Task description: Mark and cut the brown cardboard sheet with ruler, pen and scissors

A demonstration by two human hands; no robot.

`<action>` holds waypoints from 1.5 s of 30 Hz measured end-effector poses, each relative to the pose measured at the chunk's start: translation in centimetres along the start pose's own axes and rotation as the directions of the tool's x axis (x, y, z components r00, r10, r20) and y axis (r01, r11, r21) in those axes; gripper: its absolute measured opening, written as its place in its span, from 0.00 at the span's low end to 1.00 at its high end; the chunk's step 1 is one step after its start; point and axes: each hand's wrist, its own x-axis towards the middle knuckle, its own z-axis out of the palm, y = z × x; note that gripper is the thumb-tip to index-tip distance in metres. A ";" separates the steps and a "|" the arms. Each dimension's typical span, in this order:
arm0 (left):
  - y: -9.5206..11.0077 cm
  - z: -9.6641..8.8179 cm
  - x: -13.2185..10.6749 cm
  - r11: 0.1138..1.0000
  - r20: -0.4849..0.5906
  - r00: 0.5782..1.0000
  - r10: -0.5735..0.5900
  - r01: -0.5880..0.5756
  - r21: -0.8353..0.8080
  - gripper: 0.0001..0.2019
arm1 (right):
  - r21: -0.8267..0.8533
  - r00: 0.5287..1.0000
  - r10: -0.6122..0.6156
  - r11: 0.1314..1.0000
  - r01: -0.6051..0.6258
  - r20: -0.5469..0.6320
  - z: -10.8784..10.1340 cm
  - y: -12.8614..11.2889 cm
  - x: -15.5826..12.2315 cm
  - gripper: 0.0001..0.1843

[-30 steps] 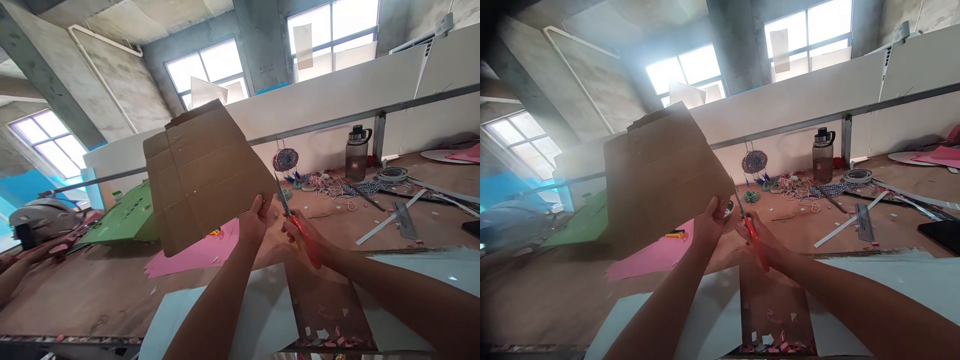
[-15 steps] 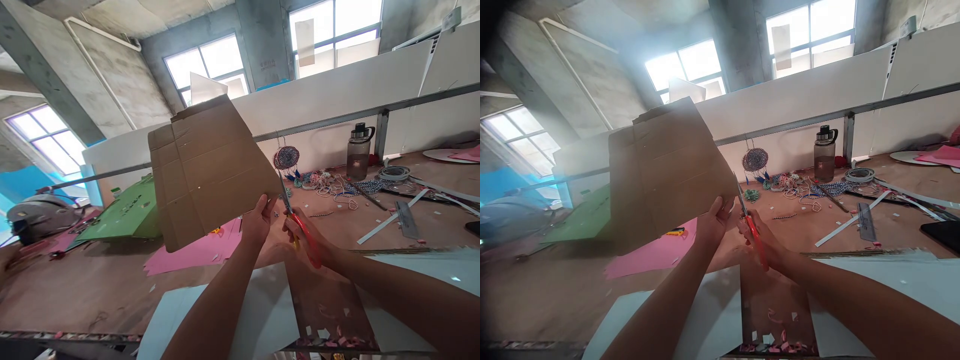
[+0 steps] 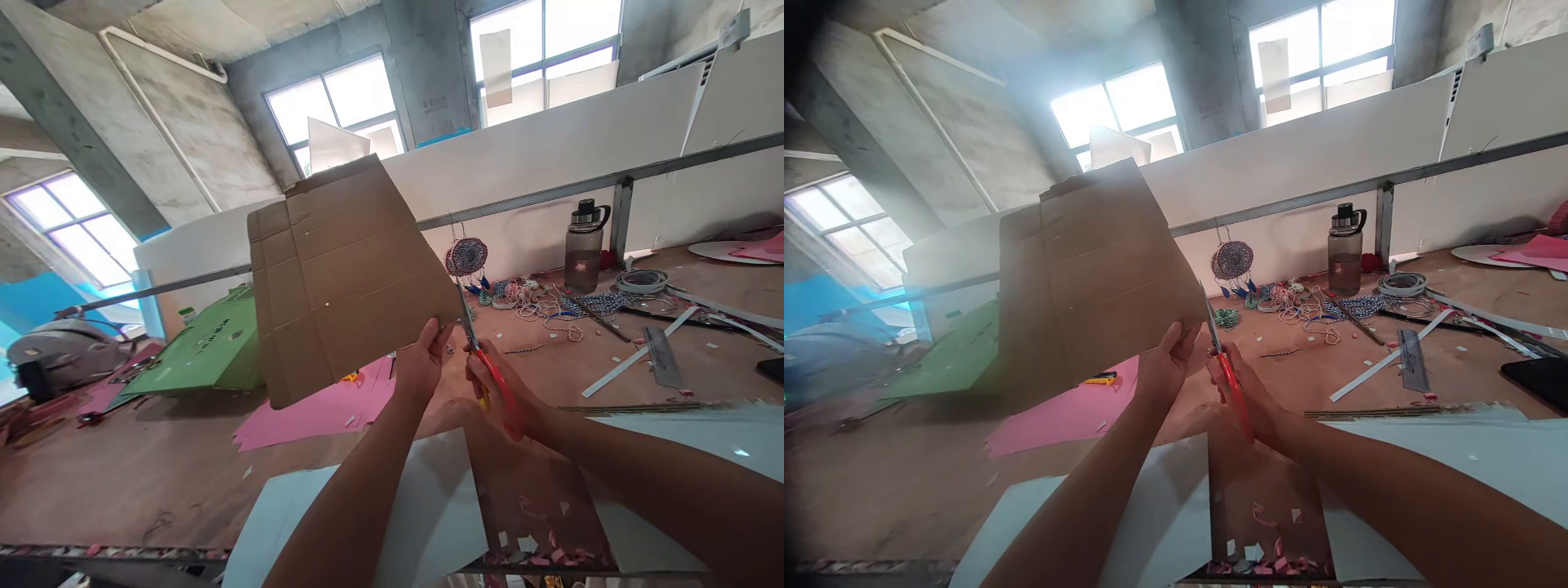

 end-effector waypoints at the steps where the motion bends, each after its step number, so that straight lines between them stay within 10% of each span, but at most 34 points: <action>1: 0.0 0.0 0.0 1.000 0.001 1.000 0.002 -0.002 0.001 0.18 | 0.021 1.000 0.005 1.000 -0.004 -0.010 0.0 0.2 0.0 0.17; 20: -0.5 -1.1 0.5 0.996 -0.099 0.992 -0.080 0.076 -0.039 0.10 | -0.043 0.984 0.133 0.989 -0.139 -0.118 0.2 -1.2 0.2 0.15; 30: -1.2 -0.3 -0.5 0.984 -0.079 0.981 -0.176 0.178 0.013 0.07 | -0.123 0.997 -0.010 0.992 0.001 -0.077 -0.3 -2.3 0.1 0.20; 45: 0.5 0.1 -0.7 0.995 -0.092 0.995 -0.032 0.023 -0.096 0.15 | -0.023 0.986 0.096 0.995 -0.100 -0.138 -0.5 -1.0 0.5 0.19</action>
